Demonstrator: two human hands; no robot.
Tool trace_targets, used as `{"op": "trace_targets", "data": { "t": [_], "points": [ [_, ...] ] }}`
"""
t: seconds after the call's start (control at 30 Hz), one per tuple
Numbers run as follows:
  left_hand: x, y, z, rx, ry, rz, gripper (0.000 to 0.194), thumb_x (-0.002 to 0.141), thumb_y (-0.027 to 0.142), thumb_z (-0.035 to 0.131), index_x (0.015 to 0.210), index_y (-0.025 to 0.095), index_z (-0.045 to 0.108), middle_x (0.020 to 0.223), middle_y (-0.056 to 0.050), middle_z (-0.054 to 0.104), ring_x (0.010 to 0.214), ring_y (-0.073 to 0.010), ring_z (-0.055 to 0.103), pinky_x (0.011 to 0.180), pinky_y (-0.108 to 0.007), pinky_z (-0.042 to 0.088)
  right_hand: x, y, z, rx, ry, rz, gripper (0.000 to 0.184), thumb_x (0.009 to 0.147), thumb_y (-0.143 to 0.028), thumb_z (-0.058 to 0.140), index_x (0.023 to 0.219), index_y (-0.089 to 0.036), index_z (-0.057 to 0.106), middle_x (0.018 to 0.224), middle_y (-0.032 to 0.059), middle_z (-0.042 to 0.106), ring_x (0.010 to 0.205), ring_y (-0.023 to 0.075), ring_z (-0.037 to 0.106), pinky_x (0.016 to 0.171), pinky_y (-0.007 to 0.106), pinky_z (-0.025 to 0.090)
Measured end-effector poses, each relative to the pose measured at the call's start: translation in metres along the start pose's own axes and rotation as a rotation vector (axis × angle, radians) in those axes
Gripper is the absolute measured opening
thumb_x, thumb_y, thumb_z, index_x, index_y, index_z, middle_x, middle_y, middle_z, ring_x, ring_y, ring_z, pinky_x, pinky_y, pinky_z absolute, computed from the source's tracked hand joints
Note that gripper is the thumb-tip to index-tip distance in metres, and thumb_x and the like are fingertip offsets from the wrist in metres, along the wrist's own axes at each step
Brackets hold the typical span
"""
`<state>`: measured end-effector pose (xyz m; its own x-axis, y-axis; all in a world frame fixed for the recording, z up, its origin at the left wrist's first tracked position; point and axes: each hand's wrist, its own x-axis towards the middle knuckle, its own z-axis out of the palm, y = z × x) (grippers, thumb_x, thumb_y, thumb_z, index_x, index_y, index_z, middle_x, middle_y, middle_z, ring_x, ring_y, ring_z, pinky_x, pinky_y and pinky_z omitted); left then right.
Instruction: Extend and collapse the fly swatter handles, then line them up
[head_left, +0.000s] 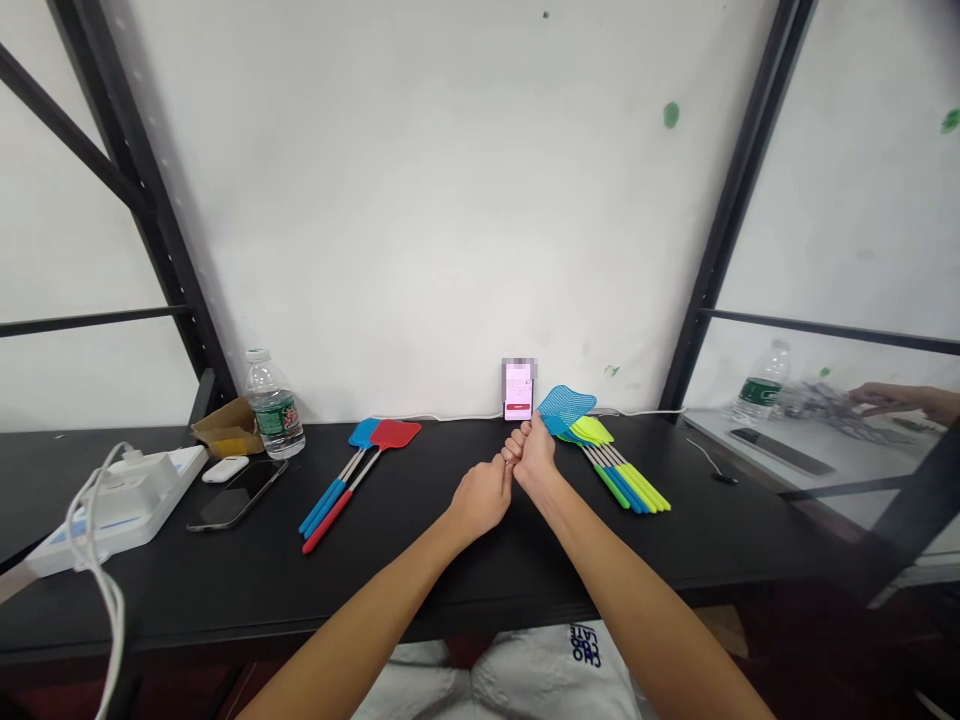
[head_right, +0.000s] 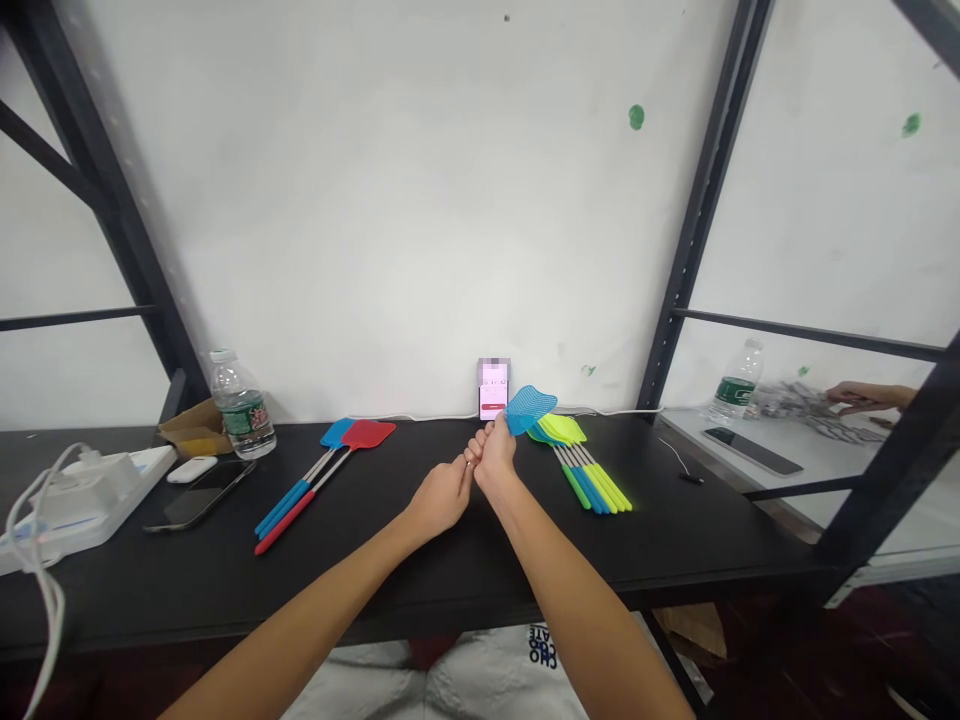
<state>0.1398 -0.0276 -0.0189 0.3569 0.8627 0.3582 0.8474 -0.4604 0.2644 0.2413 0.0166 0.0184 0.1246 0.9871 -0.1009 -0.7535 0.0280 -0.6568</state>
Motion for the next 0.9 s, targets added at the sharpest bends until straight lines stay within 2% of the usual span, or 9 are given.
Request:
{"op": "trace_targets", "data": {
  "t": [0.6,0.9],
  "points": [
    [0.0040,0.0053,0.0013,0.020,-0.031,-0.063,0.050,0.098,0.041,0.016,0.105,0.016,0.059,0.091,-0.016,0.068,0.081,-0.0275,0.067,0.070,-0.036,0.048,0.0044,-0.0039,-0.0050,-0.031,0.001,-0.003,0.047,0.089,-0.050,0.041,0.063,-0.022,0.014,0.039,-0.0105,0.013,0.033,0.0059,0.010,0.033,0.021,0.011],
    [0.0041,0.0089,0.0000,0.048,-0.027,-0.090,0.050,0.098,0.041,0.017,0.105,0.015,0.059,0.092,-0.015,0.068,0.083,-0.0258,0.067,0.070,-0.034,0.047,0.0033,-0.0054,-0.0027,-0.032,-0.001,-0.023,0.047,0.089,-0.049,0.043,0.063,-0.022,0.015,0.040,-0.0106,0.012,0.034,0.0063,0.010,0.032,0.021,0.011]
  ]
}}
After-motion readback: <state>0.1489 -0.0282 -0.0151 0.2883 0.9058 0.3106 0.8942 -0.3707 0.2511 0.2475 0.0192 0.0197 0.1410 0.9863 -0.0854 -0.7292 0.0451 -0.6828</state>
